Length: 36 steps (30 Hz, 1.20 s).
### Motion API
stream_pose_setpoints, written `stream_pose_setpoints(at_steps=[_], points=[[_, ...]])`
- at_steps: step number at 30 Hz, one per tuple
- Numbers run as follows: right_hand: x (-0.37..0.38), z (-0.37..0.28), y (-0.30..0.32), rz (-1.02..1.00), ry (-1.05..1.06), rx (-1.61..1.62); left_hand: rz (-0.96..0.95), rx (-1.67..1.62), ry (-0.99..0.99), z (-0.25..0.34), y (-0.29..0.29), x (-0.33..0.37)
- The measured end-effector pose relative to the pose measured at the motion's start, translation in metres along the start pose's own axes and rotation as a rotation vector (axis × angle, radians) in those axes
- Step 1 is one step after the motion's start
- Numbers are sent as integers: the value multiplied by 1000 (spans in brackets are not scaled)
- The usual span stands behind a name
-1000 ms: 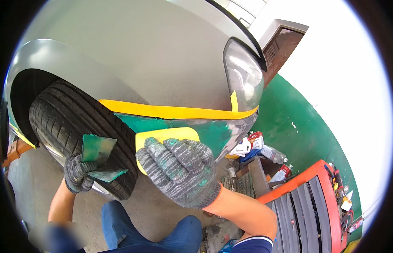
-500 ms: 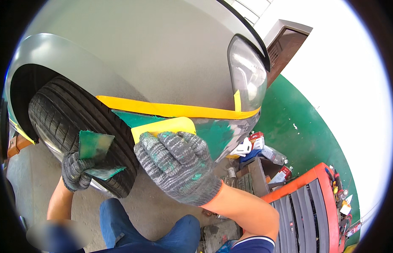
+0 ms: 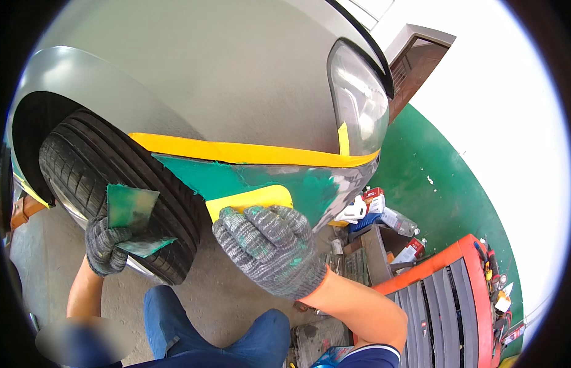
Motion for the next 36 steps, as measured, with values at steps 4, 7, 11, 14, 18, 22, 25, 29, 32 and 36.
stream_pose_setpoints(at_steps=[4,7,11,14,18,22,25,29,32,36], points=[[-12,-2,-8,-20,4,-16,34,-2,-15,3,2,3],[-21,-3,-14,-30,-4,-21,33,7,-25,3,1,3],[-30,-5,-20,-29,-12,16,30,1,-14,2,1,1],[-39,-7,-24,-78,-3,24,13,34,-6,1,2,-1],[-42,-9,-8,-125,-7,33,60,8,-13,-1,1,-6],[-5,-8,27,8,-5,-12,1,-33,61,-5,-1,-5],[23,-7,29,90,-15,-27,-44,-29,103,-10,-4,-10],[42,-10,25,139,-17,-27,-116,-14,124,-16,-10,-17],[34,-12,8,89,-8,-54,-80,-71,95,-18,-8,-20],[17,-14,0,-13,9,-43,-101,-157,105,-15,-8,-11]])
Point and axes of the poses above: each hand's wrist, its own x-axis towards the middle knuckle, its own y-axis out of the back of the hand, z = x × y, the point moved 10 cm from there along x, towards the middle knuckle, and after that the axes turned 2 degrees about -z, right-handed, at the moved point
